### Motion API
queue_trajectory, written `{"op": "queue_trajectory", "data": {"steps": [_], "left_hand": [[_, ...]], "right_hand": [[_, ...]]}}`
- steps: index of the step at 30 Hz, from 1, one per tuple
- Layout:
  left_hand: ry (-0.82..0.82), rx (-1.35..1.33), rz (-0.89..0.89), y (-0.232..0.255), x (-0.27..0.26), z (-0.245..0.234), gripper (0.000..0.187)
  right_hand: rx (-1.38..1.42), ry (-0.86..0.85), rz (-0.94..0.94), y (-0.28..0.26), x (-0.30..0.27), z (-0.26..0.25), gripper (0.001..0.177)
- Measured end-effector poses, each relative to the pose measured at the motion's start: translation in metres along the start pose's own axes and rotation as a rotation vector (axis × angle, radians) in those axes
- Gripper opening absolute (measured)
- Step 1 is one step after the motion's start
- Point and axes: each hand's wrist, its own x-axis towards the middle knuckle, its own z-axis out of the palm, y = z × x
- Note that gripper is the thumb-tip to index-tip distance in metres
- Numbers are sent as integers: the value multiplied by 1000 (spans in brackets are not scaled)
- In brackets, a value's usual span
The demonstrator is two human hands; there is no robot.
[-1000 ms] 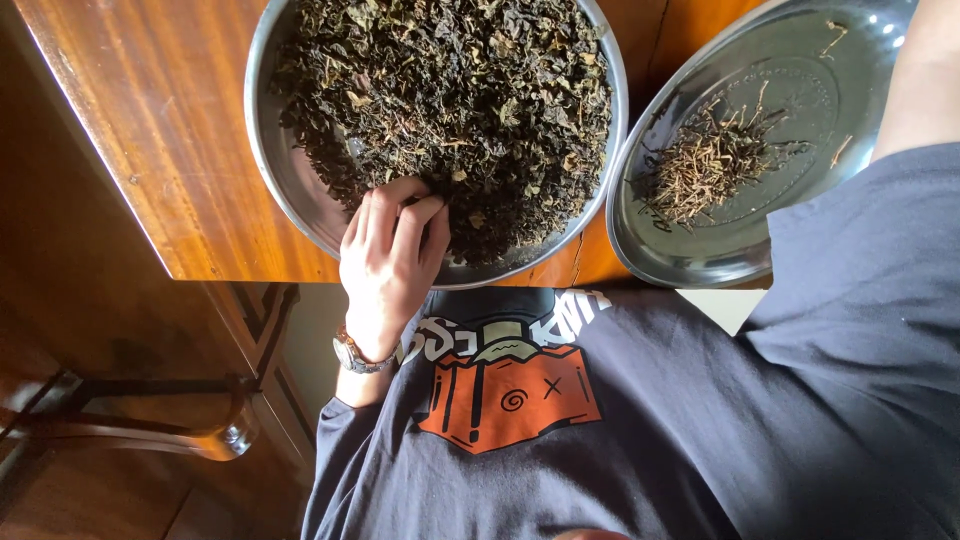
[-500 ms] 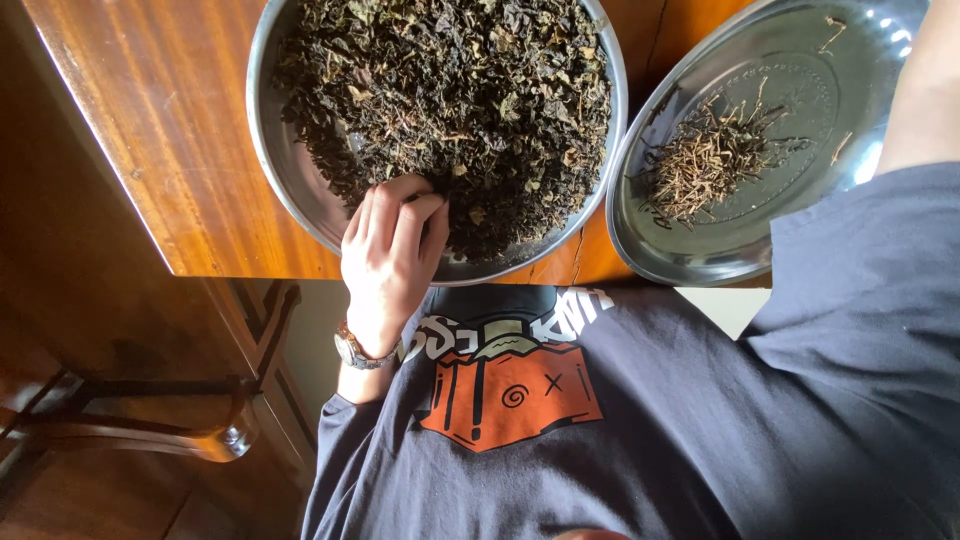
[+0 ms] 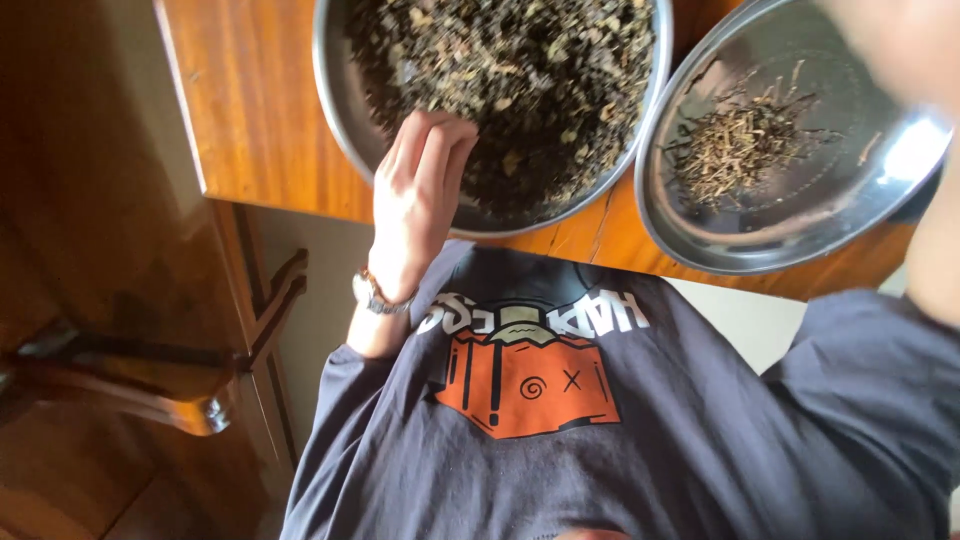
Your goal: Sorting dried tea leaves by hand to remove stems and twigs into a separate tray
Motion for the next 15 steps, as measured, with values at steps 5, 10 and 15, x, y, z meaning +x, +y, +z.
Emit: {"op": "queue_trajectory", "data": {"steps": [5,10,15], "left_hand": [[-46,-92,-127,10,-10,-5,7],[1,-119,-59,18,-17,1,5],[18,-148,-3,27,-27,8,10]], "right_hand": [[-112,223,-338,-104,-4,-13,15],[121,406,-249,-141,-37,61,13],[237,515,-158,-168,-6,90,20]]}}
